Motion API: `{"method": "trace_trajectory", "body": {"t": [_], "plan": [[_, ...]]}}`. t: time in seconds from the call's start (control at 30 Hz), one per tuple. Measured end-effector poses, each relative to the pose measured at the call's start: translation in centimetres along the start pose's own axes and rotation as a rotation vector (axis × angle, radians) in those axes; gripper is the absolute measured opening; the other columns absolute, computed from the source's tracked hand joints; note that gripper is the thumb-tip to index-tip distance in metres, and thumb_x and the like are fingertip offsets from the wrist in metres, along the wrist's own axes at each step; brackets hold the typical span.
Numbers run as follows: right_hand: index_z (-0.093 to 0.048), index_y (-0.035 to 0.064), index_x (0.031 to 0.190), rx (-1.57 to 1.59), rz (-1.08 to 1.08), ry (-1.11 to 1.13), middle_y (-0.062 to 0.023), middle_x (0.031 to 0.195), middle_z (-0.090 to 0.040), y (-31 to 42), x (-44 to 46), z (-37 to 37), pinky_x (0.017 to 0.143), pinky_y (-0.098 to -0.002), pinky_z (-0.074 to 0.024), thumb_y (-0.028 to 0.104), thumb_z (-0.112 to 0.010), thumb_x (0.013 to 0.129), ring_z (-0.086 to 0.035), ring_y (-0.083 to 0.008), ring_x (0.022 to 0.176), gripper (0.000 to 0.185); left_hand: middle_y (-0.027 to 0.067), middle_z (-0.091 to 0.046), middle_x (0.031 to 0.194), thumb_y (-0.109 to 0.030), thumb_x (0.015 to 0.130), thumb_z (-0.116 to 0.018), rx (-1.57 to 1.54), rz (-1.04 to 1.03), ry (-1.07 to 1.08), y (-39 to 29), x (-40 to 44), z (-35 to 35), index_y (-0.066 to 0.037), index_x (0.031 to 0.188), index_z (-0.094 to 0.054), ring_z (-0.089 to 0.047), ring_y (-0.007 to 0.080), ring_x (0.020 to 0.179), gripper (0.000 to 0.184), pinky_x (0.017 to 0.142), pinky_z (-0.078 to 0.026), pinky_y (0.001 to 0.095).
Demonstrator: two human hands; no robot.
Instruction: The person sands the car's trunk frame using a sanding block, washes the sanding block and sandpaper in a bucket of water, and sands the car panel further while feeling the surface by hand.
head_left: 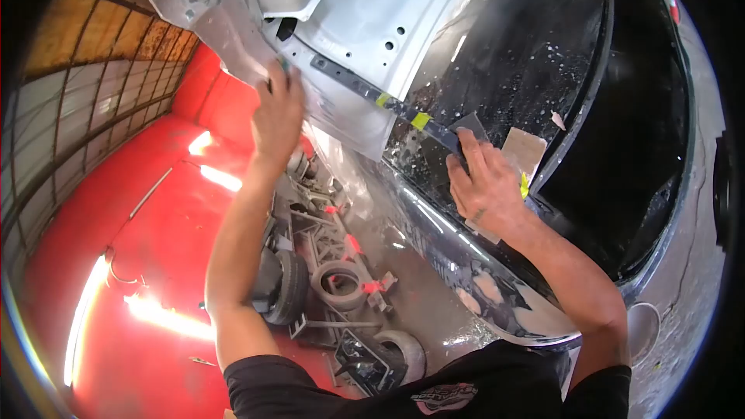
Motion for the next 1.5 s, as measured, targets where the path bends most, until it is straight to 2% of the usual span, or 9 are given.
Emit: {"method": "trace_trajectory", "body": {"t": [0.2, 0.43, 0.53, 0.63, 0.83, 1.1, 1.33, 1.43, 1.5], "plan": [[-0.068, -0.0086, 0.103, -0.018, 0.016, 0.015, -0.0336, 0.129, -0.059, 0.1, -0.1, 0.0, 0.082, -0.0425, -0.0555, 0.010, -0.067, 0.073, -0.063, -0.0345, 0.095, 0.035, 0.0197, -0.049, 0.149, -0.006, 0.092, -0.062, -0.070, -0.083, -0.112, 4.0, 3.8, 4.9, -0.004, 0.140, -0.060, -0.062, 0.0415, 0.116, 0.048, 0.059, -0.066, 0.0420], [-0.070, -0.0073, 0.105, -0.017, 0.023, 0.038, -0.0328, 0.132, -0.058, 0.2, -0.1, 0.1, 0.082, -0.0439, -0.0562, 0.010, -0.071, 0.073, -0.064, -0.0355, 0.095, 0.036, 0.0191, -0.052, 0.146, -0.006, 0.090, -0.064, -0.110, -0.040, 0.050, -0.6, 0.3, 0.6, -0.005, 0.132, -0.066, -0.063, 0.0346, 0.107, 0.042, 0.058, -0.064, 0.0374], [-0.072, -0.0048, 0.109, -0.040, 0.009, 0.029, -0.0304, 0.135, -0.057, 0.0, 0.0, -0.1, 0.079, -0.0417, -0.0570, 0.009, -0.078, 0.073, -0.065, -0.0352, 0.095, 0.039, 0.0181, -0.054, 0.142, -0.007, 0.089, -0.065, -0.094, -0.118, -0.245, 3.7, 3.2, 5.4, -0.005, 0.130, -0.066, -0.063, 0.0318, 0.104, 0.041, 0.058, -0.064, 0.0369], [-0.072, -0.0045, 0.109, -0.048, 0.007, 0.051, -0.0304, 0.136, -0.057, 0.2, -0.2, -0.5, 0.079, -0.0417, -0.0570, 0.009, -0.078, 0.073, -0.066, -0.0355, 0.097, 0.039, 0.0182, -0.054, 0.141, -0.006, 0.089, -0.065, -0.014, -0.006, -0.180, 3.2, 3.6, 5.5, -0.005, 0.128, -0.066, -0.062, 0.0329, 0.103, 0.039, 0.059, -0.064, 0.0369], [-0.072, -0.0028, 0.111, -0.052, -0.001, 0.046, -0.0284, 0.141, -0.054, 0.4, -0.3, -0.4, 0.087, -0.0447, -0.0558, 0.006, -0.077, 0.075, -0.065, -0.0397, 0.110, 0.038, 0.0168, -0.055, 0.137, -0.011, 0.097, -0.066, -0.583, 0.264, -0.059, -1.7, -2.9, 0.8, -0.011, 0.129, -0.064, -0.066, 0.0389, 0.103, 0.032, 0.068, -0.061, 0.0455], [-0.064, -0.0044, 0.131, 0.088, 0.100, -0.094, -0.0251, 0.133, -0.061, 6.2, 6.1, 0.9, 0.098, -0.0506, -0.0503, 0.000, -0.070, 0.082, -0.062, -0.0428, 0.118, 0.049, 0.0195, -0.057, 0.129, -0.003, 0.083, -0.080, -1.066, 0.443, -0.191, -7.3, -18.2, 5.6, -0.014, 0.121, -0.078, -0.068, 0.0382, 0.109, 0.040, 0.081, -0.061, 0.0420], [-0.036, -0.0122, 0.154, 0.187, 0.179, -0.368, -0.0407, 0.157, -0.039, 8.9, 20.6, -3.6, 0.109, -0.0482, -0.0498, 0.004, -0.063, 0.094, -0.050, -0.0579, 0.137, 0.068, 0.0227, -0.055, 0.132, -0.002, 0.080, -0.082, -1.237, 0.717, -0.093, -14.5, -33.3, 1.8, -0.005, 0.117, -0.077, -0.063, 0.0398, 0.115, 0.038, 0.096, -0.056, 0.0453], [-0.022, -0.0120, 0.163, 0.396, 0.106, -0.442, -0.0369, 0.170, -0.021, 8.3, 25.7, -5.7, 0.131, -0.0471, -0.0200, 0.017, -0.061, 0.103, -0.017, -0.0484, 0.161, 0.077, 0.0220, -0.054, 0.134, -0.007, 0.081, -0.081, -1.457, 1.005, 0.073, -18.1, -40.7, -0.7, -0.005, 0.118, -0.075, -0.055, 0.0401, 0.128, 0.038, 0.110, -0.044, 0.0475], [-0.009, -0.0159, 0.162, 0.435, 0.069, -0.478, -0.0389, 0.171, -0.006, 9.6, 27.3, -7.4, 0.131, -0.0550, -0.0098, 0.026, -0.057, 0.105, -0.008, -0.0517, 0.161, 0.086, 0.0205, -0.054, 0.133, -0.007, 0.080, -0.080, -1.454, 1.098, 0.121, -19.4, -44.4, -1.2, -0.004, 0.117, -0.076, -0.055, 0.0387, 0.127, 0.037, 0.110, -0.043, 0.0471]]}}
Point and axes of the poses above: each hand's wrist, its own x-axis towards the middle knuckle, its own z-axis out of the back of the hand, y = z × x, the point moved 8 cm from there along x, towards the middle knuckle
